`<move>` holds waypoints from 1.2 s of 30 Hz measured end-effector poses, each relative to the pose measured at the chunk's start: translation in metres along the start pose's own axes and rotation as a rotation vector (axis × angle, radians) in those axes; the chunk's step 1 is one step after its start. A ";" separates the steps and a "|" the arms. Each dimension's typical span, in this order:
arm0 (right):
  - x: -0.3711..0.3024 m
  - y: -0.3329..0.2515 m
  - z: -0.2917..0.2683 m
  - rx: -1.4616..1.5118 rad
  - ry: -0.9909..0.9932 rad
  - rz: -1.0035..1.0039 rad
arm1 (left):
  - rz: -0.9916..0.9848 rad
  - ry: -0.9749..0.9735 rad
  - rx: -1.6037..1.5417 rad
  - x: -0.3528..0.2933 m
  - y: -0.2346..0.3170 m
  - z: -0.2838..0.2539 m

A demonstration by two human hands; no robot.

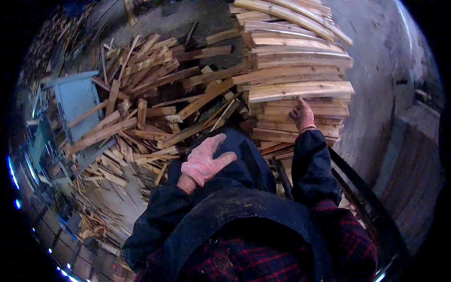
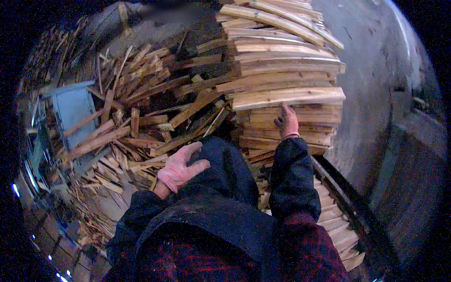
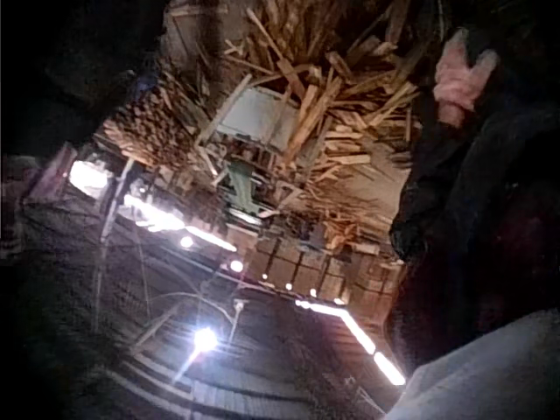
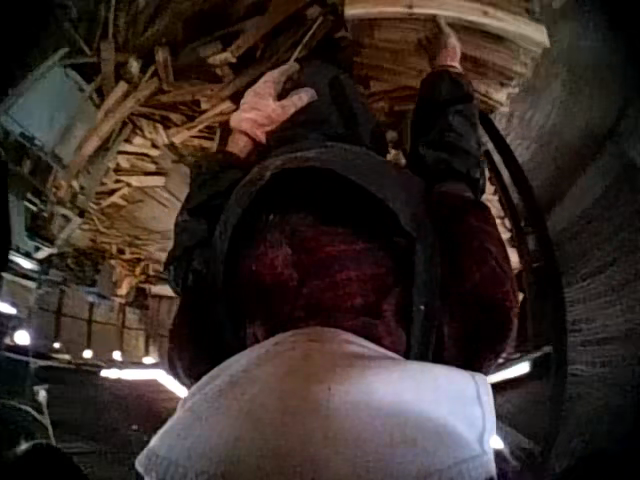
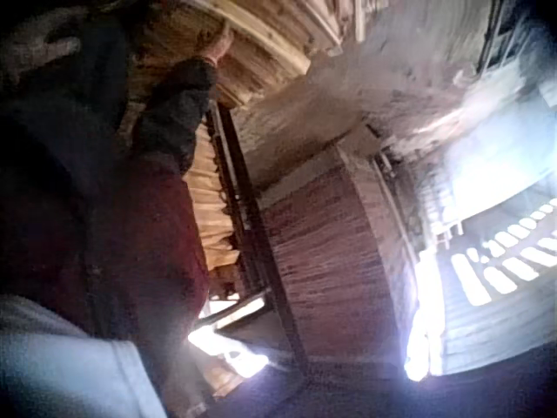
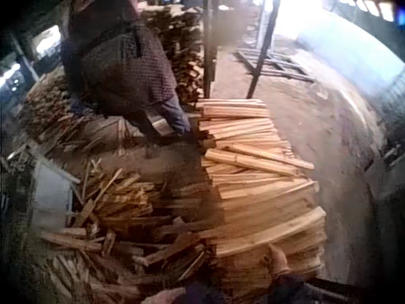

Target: The person picks up wooden planks from a large pile on the floor and stacks them onto a metal rack. The person handles the planks one by one or in small groups, placing them neatly on the rack. The task is performed in a workshop environment with other workers visible in the background.

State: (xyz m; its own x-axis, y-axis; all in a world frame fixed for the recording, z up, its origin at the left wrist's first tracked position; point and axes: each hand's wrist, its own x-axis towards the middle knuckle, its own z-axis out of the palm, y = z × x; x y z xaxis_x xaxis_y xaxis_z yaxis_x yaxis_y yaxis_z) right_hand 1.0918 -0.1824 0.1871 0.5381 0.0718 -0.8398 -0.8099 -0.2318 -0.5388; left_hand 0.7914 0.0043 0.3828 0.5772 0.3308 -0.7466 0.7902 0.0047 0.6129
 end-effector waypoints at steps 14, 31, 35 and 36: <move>0.043 -0.042 -0.003 -1.381 -0.472 -0.788 | -0.004 0.043 -0.178 0.010 0.012 -0.001; 0.072 -0.033 -0.010 -0.236 -0.303 -0.211 | 0.106 0.004 0.068 0.016 0.037 -0.055; 0.063 -0.039 -0.018 -0.087 -0.235 -0.156 | 0.134 -0.051 0.100 0.014 0.055 -0.072; 0.056 -0.037 -0.022 -0.441 -0.190 -0.360 | 0.134 -0.066 0.107 0.013 0.058 -0.077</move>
State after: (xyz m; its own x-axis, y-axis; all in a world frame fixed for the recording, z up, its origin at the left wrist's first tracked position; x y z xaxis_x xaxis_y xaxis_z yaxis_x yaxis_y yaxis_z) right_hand 1.1566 -0.1909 0.1613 0.6766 0.3838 -0.6285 -0.3892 -0.5382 -0.7476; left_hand 0.8288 0.0817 0.4281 0.6883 0.2588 -0.6777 0.7207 -0.1371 0.6796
